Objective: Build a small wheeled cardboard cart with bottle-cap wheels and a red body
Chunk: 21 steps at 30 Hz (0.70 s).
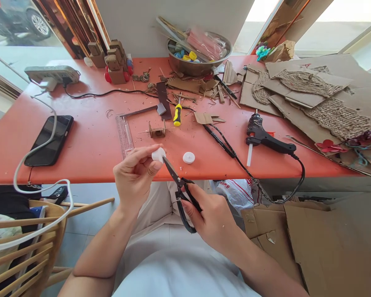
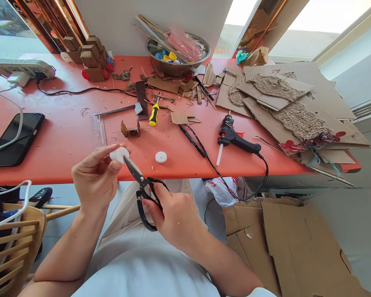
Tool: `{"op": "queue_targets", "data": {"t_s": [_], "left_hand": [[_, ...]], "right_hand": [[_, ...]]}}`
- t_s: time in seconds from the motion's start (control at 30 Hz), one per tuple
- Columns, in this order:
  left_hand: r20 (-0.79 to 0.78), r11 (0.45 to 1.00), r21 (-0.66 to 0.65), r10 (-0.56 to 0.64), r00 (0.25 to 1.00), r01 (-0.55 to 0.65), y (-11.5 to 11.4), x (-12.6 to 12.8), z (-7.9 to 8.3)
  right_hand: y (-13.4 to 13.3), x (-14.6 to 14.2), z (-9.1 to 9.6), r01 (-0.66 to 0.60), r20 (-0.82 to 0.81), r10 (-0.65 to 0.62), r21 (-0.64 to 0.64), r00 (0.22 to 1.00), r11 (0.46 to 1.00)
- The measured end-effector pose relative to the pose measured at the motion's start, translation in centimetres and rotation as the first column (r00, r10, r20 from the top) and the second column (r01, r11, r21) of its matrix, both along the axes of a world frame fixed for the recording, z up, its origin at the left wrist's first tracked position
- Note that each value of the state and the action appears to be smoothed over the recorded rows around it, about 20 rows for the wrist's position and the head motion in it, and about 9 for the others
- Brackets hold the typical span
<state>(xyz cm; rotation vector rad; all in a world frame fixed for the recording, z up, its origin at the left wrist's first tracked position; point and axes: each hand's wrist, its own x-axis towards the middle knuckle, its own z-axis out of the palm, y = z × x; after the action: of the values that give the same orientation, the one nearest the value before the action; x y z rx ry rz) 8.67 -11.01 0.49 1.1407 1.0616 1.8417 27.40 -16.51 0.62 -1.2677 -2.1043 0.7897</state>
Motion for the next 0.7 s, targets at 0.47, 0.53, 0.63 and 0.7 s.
{"op": "queue_targets", "data": {"t_s": [0.47,0.53,0.63,0.7], "left_hand": [[-0.011,0.996,0.075,-0.047,0.999,0.048,0.5,-0.9,-0.2],[0.063,0.992,0.056,-0.119,0.991,0.115,0.6,-0.8,-0.3],[0.174,0.987,-0.022,-0.151,0.973,0.157,0.4,-0.5,-0.4],[0.209,0.985,-0.077,-0.137,0.968,0.156,0.2,-0.2,-0.4]], "right_hand": [[1.4,-0.4,0.3,-0.521,-0.685,-0.195,-0.681,0.702,0.515],[1.5,-0.5,0.0,-0.579,-0.72,-0.187,-0.661,0.668,0.477],[1.6,-0.7,0.0,-0.58,-0.723,-0.147,-0.644,0.675,0.499],[1.6,-0.6,0.5,-0.481,-0.647,-0.104,-0.655,0.756,0.582]]}}
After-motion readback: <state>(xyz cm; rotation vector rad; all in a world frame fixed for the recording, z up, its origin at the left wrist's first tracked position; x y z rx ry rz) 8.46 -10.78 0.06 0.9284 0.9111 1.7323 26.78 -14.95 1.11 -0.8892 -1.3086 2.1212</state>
